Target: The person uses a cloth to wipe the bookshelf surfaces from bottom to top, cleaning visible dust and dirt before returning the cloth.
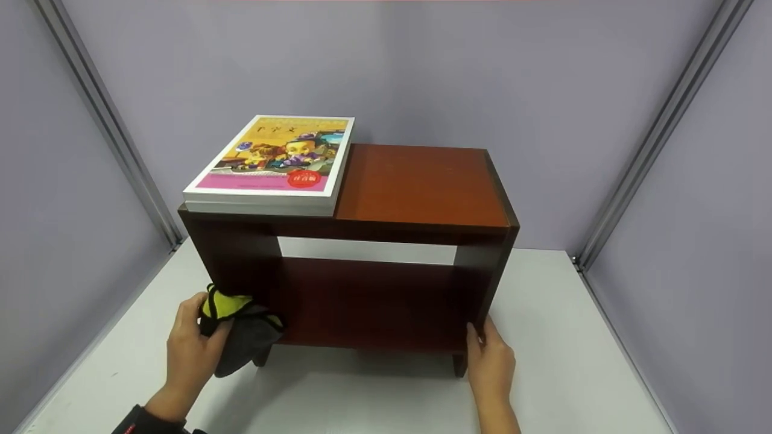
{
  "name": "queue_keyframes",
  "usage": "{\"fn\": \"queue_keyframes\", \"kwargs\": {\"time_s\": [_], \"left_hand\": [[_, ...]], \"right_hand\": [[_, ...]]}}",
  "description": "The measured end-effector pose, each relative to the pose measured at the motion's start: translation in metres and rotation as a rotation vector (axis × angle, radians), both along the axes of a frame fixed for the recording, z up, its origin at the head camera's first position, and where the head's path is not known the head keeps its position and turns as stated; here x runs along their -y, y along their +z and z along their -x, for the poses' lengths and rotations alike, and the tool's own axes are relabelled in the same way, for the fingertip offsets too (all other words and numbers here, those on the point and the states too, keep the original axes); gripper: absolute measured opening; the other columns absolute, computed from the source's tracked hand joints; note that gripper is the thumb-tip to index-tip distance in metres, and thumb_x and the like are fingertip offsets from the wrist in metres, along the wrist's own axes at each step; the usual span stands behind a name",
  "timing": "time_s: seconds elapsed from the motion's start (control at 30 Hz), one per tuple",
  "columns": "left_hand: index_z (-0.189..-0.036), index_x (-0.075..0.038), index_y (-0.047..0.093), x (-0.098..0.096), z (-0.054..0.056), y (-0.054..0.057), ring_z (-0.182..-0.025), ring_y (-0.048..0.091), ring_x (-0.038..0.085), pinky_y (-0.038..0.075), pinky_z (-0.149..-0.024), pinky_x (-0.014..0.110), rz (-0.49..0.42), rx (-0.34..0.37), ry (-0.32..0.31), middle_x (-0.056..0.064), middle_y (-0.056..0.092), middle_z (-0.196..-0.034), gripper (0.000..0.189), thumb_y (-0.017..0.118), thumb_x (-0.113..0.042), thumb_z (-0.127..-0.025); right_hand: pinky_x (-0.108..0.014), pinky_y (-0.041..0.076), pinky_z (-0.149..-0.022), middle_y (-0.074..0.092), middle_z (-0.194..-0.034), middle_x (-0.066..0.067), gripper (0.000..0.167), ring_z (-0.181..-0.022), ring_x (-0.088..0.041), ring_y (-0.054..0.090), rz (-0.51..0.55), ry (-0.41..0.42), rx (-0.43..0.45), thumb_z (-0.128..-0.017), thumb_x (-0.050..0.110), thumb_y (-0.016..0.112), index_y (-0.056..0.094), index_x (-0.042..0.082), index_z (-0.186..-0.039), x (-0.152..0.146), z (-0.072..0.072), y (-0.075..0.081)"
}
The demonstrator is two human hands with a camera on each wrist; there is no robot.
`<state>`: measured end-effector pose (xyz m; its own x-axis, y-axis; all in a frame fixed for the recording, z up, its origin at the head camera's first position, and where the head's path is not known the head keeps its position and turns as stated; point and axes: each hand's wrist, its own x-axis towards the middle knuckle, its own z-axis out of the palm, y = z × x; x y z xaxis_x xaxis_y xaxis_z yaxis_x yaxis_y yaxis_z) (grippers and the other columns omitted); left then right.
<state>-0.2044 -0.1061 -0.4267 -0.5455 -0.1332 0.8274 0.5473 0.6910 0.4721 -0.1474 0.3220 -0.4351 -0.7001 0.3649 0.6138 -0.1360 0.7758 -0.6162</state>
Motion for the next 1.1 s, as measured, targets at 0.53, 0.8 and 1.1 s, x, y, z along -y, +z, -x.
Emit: {"fn": "queue_keyframes", "kwargs": {"time_s": [0.53,0.8,1.1], "left_hand": [[-0.122,-0.001,0.043,-0.001,-0.003,-0.036,-0.109,0.054,0.029,0.045,-0.090,0.045,-0.092,0.355,-0.083,0.015,0.052,-0.115,0.048,0.070,-0.009,-0.082],[-0.123,-0.001,0.040,0.006,-0.002,-0.055,-0.116,0.050,0.032,0.039,-0.097,0.046,-0.099,0.650,-0.144,0.017,0.052,-0.120,0.045,0.065,-0.011,-0.086],[-0.110,0.000,0.043,0.009,-0.002,-0.075,-0.101,0.056,0.031,0.045,-0.086,0.046,-0.109,0.829,-0.188,0.015,0.057,-0.106,0.036,0.064,-0.005,-0.081]], "right_hand": [[-0.038,0.050,-0.073,0.065,-0.100,-0.025,0.031,-0.090,-0.039,0.064,0.012,0.000,0.007,-0.092,0.013,0.058,0.058,-0.005,-0.117,0.001,-0.002,0.000],[-0.016,0.048,-0.072,0.066,-0.098,-0.025,0.030,-0.088,-0.037,0.065,0.017,0.033,-0.025,-0.091,0.010,0.059,0.058,-0.006,-0.117,0.002,-0.002,-0.003],[-0.005,0.043,-0.070,0.066,-0.097,-0.024,0.027,-0.086,-0.037,0.066,0.019,0.025,-0.027,-0.091,0.009,0.059,0.059,-0.004,-0.115,0.002,-0.001,-0.003]]}}
